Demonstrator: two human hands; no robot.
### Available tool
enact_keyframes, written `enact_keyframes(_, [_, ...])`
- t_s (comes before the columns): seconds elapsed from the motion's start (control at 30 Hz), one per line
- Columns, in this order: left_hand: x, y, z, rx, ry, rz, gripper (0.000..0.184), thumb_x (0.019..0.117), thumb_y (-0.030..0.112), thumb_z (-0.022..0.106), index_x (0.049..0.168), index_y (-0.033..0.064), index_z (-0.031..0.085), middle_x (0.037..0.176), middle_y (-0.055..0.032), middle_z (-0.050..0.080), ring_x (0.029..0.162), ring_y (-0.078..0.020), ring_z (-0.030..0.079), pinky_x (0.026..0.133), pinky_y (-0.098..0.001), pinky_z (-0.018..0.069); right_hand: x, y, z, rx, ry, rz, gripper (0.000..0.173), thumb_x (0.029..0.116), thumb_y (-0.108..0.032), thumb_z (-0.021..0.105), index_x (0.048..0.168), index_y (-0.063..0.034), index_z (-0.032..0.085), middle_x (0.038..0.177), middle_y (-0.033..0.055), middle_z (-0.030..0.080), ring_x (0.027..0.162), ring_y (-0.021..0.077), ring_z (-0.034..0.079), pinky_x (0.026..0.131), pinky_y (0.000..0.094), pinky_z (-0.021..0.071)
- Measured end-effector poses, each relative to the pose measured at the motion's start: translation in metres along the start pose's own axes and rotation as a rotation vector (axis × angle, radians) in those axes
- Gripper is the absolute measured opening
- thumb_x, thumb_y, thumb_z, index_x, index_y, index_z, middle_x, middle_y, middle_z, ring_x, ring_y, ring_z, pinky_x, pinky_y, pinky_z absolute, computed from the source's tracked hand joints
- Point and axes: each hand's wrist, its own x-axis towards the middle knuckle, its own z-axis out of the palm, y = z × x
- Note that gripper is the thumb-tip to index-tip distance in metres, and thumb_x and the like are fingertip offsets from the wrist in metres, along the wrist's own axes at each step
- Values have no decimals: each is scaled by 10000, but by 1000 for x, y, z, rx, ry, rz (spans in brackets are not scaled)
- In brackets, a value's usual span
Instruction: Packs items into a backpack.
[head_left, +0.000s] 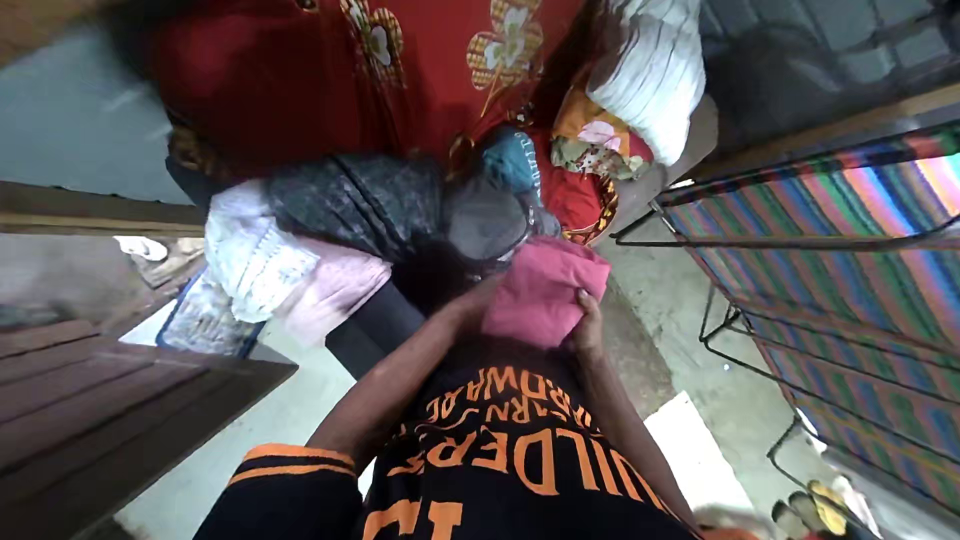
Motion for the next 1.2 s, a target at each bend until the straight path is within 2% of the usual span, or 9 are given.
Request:
enact_keyframes(0.13, [37,-30,-3,-147,332,332,545,1013,193,557,1521,62,408,1468,-160,529,1266,-250,589,1038,-442,521,18,-9,-30,-48,105,75,286,951,-217,533,1166,-30,553,957,89,723,895,185,719,797,429,626])
enact_keyframes(0.23, [54,-12,35,51,264,478,630,1001,265,616,1542,44,383,1525,-162,478,1363,-228,519,1121,-436,472,24,-12,-33,-86,21,154,330,869,-256,659,1118,-54,584,910,48,732,856,146,722,789,388,628])
enact_keyframes(0.37, [84,-3,78,-213,107,296,479,1087,261,471,1493,10,430,1327,-165,627,1205,-167,628,1070,-372,512,28,-16,-28,60,18,134,382,851,-386,758,1075,-112,615,900,-5,751,856,91,730,796,325,632])
enact_keyframes(0.53, [105,-1,77,306,-86,382,537,1080,402,406,1339,-16,621,1386,-205,600,1365,-284,513,1187,-469,363,33,-35,-47,37,-20,94,149,948,-255,619,1057,-164,667,944,-65,763,908,9,711,852,230,597])
enact_keyframes(0.67, [134,8,40,377,249,450,414,1041,286,558,1348,13,612,1362,-183,611,1277,-285,583,1101,-464,472,63,-43,-65,-13,-27,10,132,967,-226,573,1053,-186,664,930,-91,761,891,-8,708,839,220,599])
enact_keyframes(0.73, [160,2,12,739,419,370,528,983,314,674,1426,53,558,1420,-211,571,1319,-368,550,1102,-542,448,83,-46,-69,-44,-34,34,138,943,-244,600,1054,-180,650,919,-84,757,881,1,708,835,231,602])
enact_keyframes(0.83, [187,-17,-25,1164,448,302,480,939,111,649,1413,77,575,1379,-246,577,1260,-469,554,1011,-629,451,112,-43,-68,-64,-73,182,131,911,-214,605,1026,-163,642,876,-51,750,835,25,709,799,250,608])
enact_keyframes(1.03, [167,63,-62,1017,611,97,357,1048,254,522,1303,40,651,1321,-225,634,1140,-448,649,900,-652,522,140,-18,-50,-149,-181,462,167,930,-267,595,1020,-153,677,852,-8,743,786,66,710,729,289,615])
enact_keyframes(1.2, [172,109,-76,1025,592,322,349,1057,236,539,1307,17,644,1311,-237,639,1121,-436,665,923,-619,526,172,-16,33,-527,-397,682,271,1063,-247,497,1217,-63,625,991,29,701,876,80,672,809,307,580])
